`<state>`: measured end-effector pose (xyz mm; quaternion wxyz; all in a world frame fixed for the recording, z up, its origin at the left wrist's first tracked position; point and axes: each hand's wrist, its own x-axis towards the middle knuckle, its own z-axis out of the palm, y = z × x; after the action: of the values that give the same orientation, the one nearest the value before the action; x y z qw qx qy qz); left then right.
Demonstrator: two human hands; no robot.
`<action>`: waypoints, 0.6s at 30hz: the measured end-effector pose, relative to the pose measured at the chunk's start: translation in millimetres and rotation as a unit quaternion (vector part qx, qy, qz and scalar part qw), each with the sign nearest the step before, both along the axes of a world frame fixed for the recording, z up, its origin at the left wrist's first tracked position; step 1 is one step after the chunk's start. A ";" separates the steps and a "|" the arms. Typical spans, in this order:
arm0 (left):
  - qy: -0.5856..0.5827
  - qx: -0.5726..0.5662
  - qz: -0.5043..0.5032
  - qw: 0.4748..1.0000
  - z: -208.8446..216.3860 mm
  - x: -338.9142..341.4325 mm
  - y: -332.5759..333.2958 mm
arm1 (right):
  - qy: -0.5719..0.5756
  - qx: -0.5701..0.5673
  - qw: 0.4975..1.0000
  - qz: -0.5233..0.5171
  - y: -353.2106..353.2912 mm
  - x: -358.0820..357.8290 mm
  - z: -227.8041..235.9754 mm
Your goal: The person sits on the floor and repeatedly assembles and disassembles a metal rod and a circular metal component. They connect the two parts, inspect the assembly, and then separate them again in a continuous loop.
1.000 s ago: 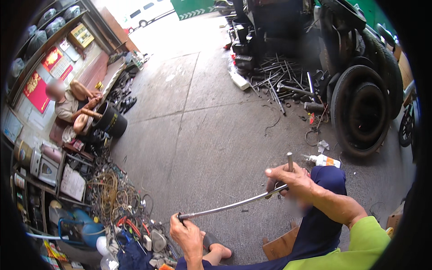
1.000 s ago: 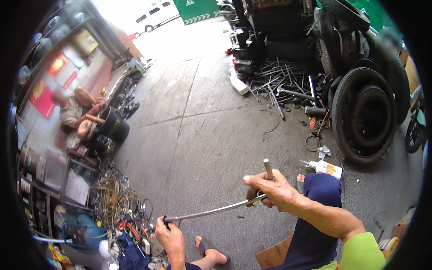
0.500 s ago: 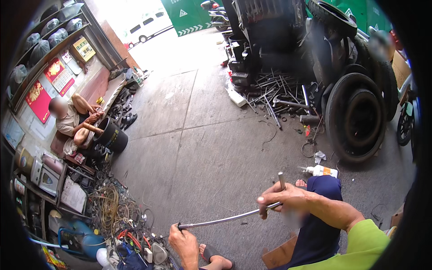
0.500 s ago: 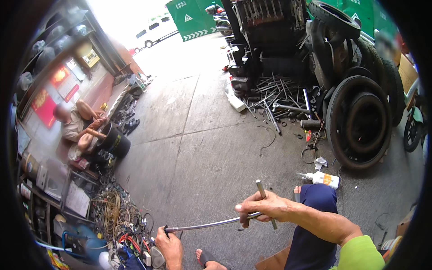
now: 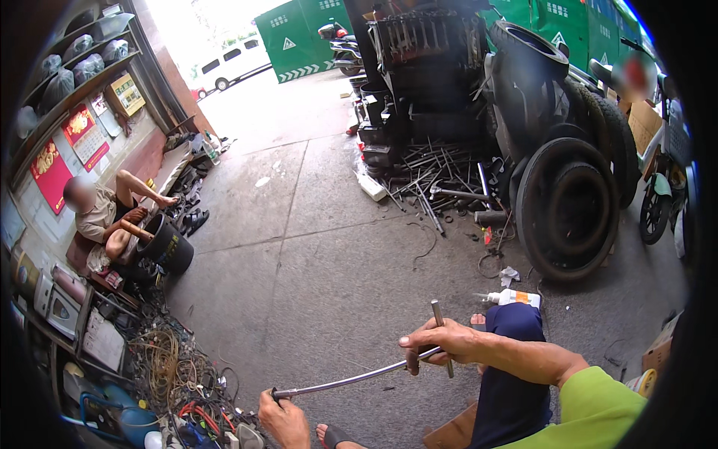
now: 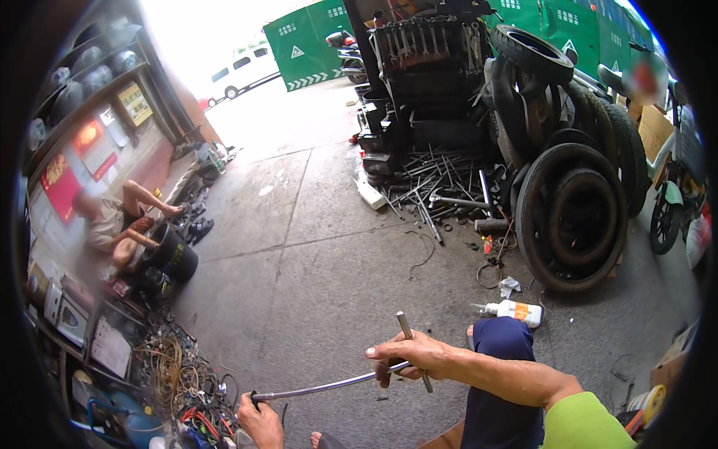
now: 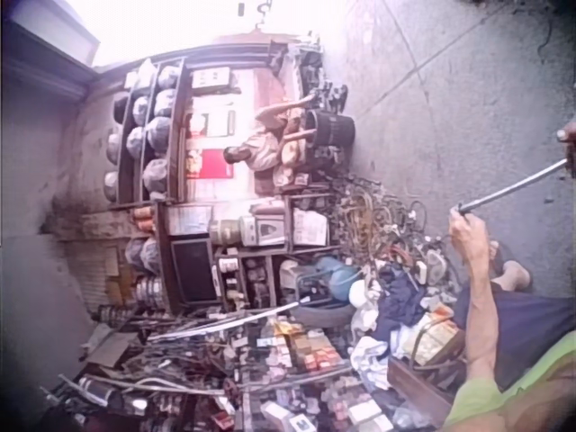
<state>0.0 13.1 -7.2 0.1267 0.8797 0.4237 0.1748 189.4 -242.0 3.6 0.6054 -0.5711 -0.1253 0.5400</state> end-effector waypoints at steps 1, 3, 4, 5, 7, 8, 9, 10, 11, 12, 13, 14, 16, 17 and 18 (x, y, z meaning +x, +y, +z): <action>-0.005 0.009 -0.001 1.000 -1.2 -1.1 1.1 | 0.002 0.002 1.000 0.001 0.7 0.8 0.1; -0.012 0.025 -0.006 1.000 -1.2 -1.9 2.3 | -0.005 0.000 1.000 -0.011 2.8 -0.9 -0.7; -0.015 0.015 -0.006 1.000 1.9 -1.5 0.2 | -0.007 -0.001 1.000 -0.018 3.7 -1.7 -1.4; -0.018 0.006 -0.005 1.000 7.2 -1.8 -2.1 | -0.008 -0.001 1.000 -0.015 4.8 -1.2 -2.5; -0.018 -0.002 -0.005 1.000 9.2 -0.6 -4.1 | -0.008 -0.004 1.000 -0.015 4.7 -1.0 -4.5; -0.013 -0.009 -0.004 1.000 10.0 -0.5 -5.2 | -0.006 -0.006 1.000 -0.013 4.7 -2.3 -3.4; -0.009 -0.013 -0.002 1.000 14.3 -0.2 -6.9 | -0.006 -0.006 1.000 -0.011 5.1 -2.8 -0.9; -0.006 -0.018 0.000 1.000 17.6 0.4 -8.3 | -0.006 -0.007 1.000 -0.009 4.2 -2.6 0.7; -0.007 -0.020 0.002 1.000 18.8 1.6 -9.0 | -0.005 -0.002 1.000 -0.005 3.4 -0.5 -4.3; -0.007 -0.014 0.001 1.000 17.8 1.4 -8.1 | -0.007 0.004 1.000 -0.006 3.4 -0.9 -5.1; -0.007 -0.009 -0.001 1.000 15.6 0.8 -7.0 | -0.009 0.009 1.000 -0.006 3.6 -1.1 -5.4; -0.007 -0.003 -0.003 1.000 13.8 0.3 -6.2 | -0.011 0.013 1.000 -0.006 3.6 -1.3 -5.8; 0.006 0.000 -0.002 1.000 12.3 0.4 -4.8 | -0.009 0.010 1.000 -0.004 3.6 -0.4 -8.8; 0.013 0.001 -0.001 1.000 12.1 0.9 -4.3 | -0.008 0.008 1.000 -0.003 3.4 0.2 -9.3; 0.016 -0.001 -0.001 1.000 12.0 0.9 -3.8 | -0.008 0.008 1.000 -0.004 3.3 -0.1 -9.2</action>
<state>0.9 9.4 4.8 0.1205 0.8826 0.4252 0.1605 189.3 -238.7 -5.6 0.6111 -0.5709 -0.1321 0.5322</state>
